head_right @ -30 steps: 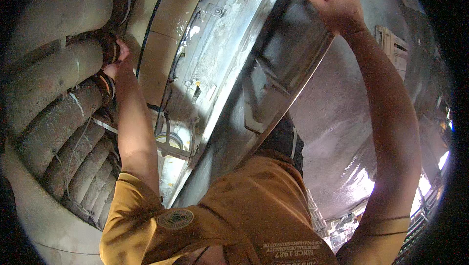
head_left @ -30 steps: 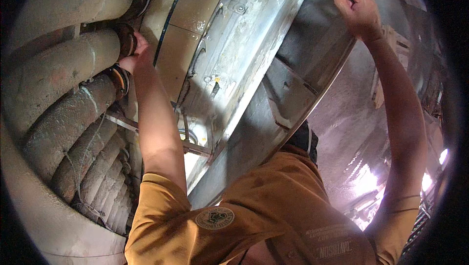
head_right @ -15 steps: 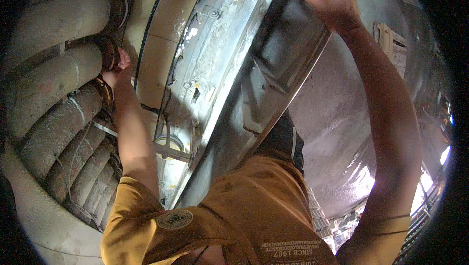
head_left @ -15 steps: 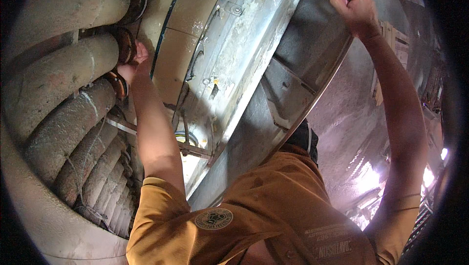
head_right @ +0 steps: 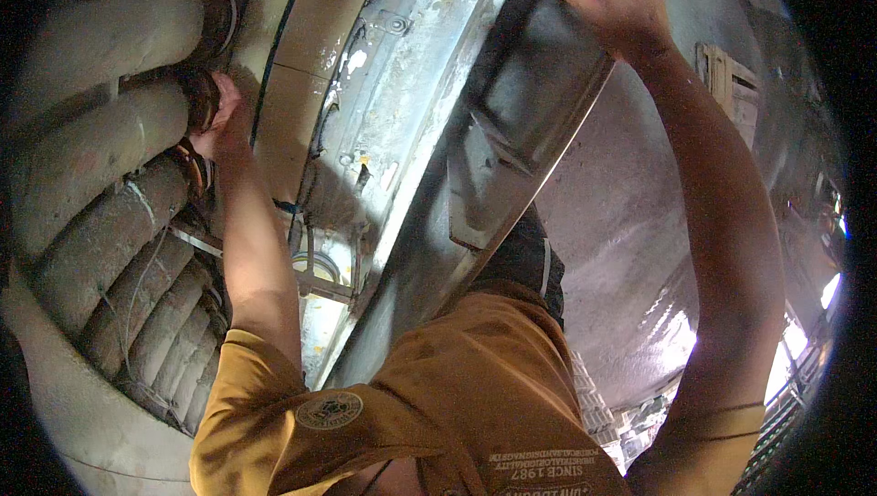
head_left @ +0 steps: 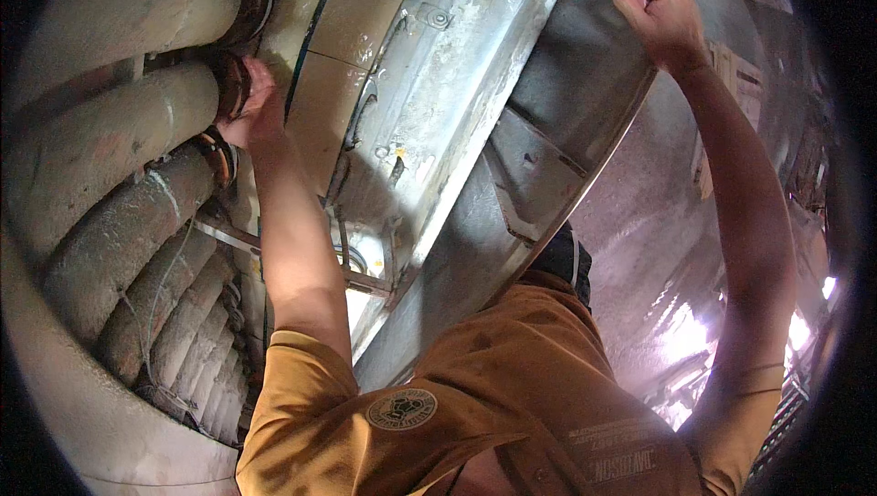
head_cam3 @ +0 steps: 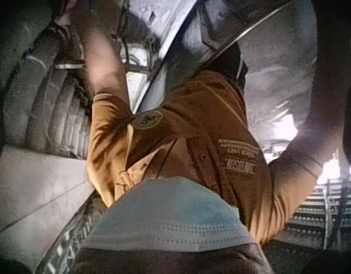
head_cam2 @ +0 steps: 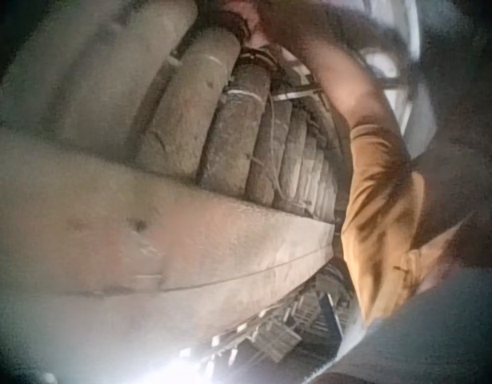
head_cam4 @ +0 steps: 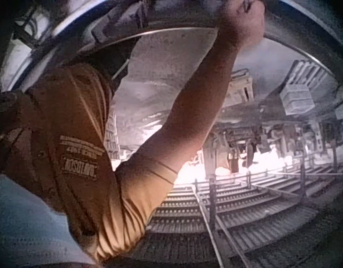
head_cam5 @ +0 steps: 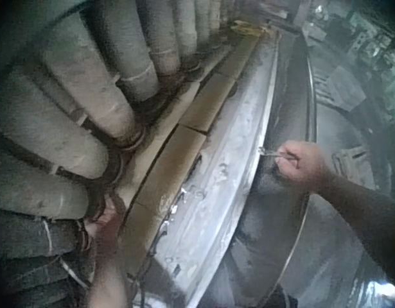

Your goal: The person uses a wrench to tighten bolts on a large industrial machine with cylindrical components. They repeatedly reach into the machine, adjust fasteners, and reposition their hands to access different sections.

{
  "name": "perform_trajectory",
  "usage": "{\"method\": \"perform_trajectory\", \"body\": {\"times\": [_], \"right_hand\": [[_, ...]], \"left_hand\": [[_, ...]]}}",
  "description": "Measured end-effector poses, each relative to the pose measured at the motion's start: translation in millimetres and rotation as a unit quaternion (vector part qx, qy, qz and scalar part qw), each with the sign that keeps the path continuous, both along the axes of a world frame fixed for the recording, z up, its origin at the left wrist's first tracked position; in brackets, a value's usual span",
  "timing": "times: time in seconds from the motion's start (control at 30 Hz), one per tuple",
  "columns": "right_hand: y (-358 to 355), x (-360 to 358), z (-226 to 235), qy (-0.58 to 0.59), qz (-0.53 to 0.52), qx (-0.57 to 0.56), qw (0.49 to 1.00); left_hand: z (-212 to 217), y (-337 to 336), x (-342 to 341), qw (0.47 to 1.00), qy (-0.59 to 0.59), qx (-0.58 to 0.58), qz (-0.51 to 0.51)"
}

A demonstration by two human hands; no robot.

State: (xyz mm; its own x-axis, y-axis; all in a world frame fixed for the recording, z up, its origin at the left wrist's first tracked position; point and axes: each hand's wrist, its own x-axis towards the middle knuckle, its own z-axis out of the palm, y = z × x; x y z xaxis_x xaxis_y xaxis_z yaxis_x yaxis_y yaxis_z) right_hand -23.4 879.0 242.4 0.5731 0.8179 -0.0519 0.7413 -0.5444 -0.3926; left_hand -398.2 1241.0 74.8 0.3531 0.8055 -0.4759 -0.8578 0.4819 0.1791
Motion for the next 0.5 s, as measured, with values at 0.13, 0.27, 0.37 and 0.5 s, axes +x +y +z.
{"method": "perform_trajectory", "body": {"times": [0.13,0.27,0.37,0.5], "right_hand": [[10,-12,10,0.014,-0.061,0.037,0.997],[9,-8,7,-0.017,-0.035,0.041,0.998],[10,-8,6,-0.011,-0.03,0.054,0.998],[8,-5,4,-0.022,-0.021,0.056,0.998]], "left_hand": [[19,-9,9,0.998,0.034,-0.015,0.041],[33,-12,4,0.995,0.07,-0.024,0.073],[24,-17,1,0.999,-0.008,0.052,0.011],[22,-19,7,0.999,-0.032,0.014,-0.016]]}}
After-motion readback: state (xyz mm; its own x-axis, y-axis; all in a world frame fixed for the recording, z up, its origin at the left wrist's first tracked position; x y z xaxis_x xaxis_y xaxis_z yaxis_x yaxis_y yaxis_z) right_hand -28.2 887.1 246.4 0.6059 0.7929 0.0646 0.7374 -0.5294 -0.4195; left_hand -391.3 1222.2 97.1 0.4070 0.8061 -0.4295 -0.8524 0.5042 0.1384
